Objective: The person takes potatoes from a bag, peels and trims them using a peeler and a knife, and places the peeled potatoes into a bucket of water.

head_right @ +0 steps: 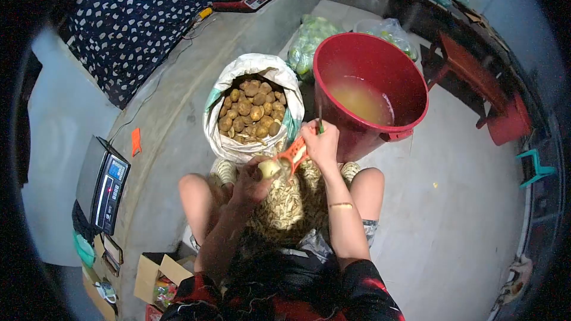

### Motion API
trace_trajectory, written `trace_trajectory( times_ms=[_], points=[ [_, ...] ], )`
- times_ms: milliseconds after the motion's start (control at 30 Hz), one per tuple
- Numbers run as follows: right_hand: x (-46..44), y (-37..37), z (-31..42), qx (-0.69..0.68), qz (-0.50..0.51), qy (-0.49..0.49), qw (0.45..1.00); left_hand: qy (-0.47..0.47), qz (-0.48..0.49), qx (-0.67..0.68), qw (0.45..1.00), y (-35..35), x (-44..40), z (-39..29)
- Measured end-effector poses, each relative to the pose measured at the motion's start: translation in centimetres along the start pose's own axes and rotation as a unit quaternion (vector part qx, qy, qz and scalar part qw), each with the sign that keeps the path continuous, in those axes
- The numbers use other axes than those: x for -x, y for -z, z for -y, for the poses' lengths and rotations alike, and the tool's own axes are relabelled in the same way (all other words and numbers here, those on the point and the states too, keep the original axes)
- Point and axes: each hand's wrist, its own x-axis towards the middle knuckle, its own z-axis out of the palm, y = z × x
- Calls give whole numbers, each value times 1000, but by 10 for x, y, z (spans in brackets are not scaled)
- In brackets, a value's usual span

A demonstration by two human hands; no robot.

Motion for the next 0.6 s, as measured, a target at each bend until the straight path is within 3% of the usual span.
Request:
trace_trajectory(
  times_ms=[33, 100, 133, 200, 233, 267, 333, 400, 467, 600],
  points=[
    [0, 2, -4, 1, -2, 0, 1000, 29, -14, -92, 995, -1, 1, -6],
    [-7, 4, 0, 3, -33, -39, 999, 62, 5, 92, 994, 2, -2, 0],
    [-4, 2, 6, 2, -30, -38, 999, 59, 4, 93, 994, 3, -1, 2],
    [9, -2, 20, -82, 9, -35, 996, 24, -19, -8, 1000, 2, 4, 6],
    [9, -2, 21, -21, -6, 11, 1000, 13, -28, -41, 999, 2, 5, 8],
    [7, -2, 16, -21, -5, 9, 1000, 26, -30, 72, 997, 1, 5, 10],
    [-2, -1, 5, 52, -105, 49, 992, 45, -29, 290, 956, -7, -4, -2],
    [-6, 9, 1, 51, -100, 6, 994, 77, -38, 256, 963, -9, -3, -10],
    [-6, 12, 1, 45, -94, 17, 994, 167, -176, 402, 883, -8, -3, -6],
    [-4, 13, -5, 82, -66, 37, 994, 192, -81, 368, 906, 0, -8, -9]
  ],
)
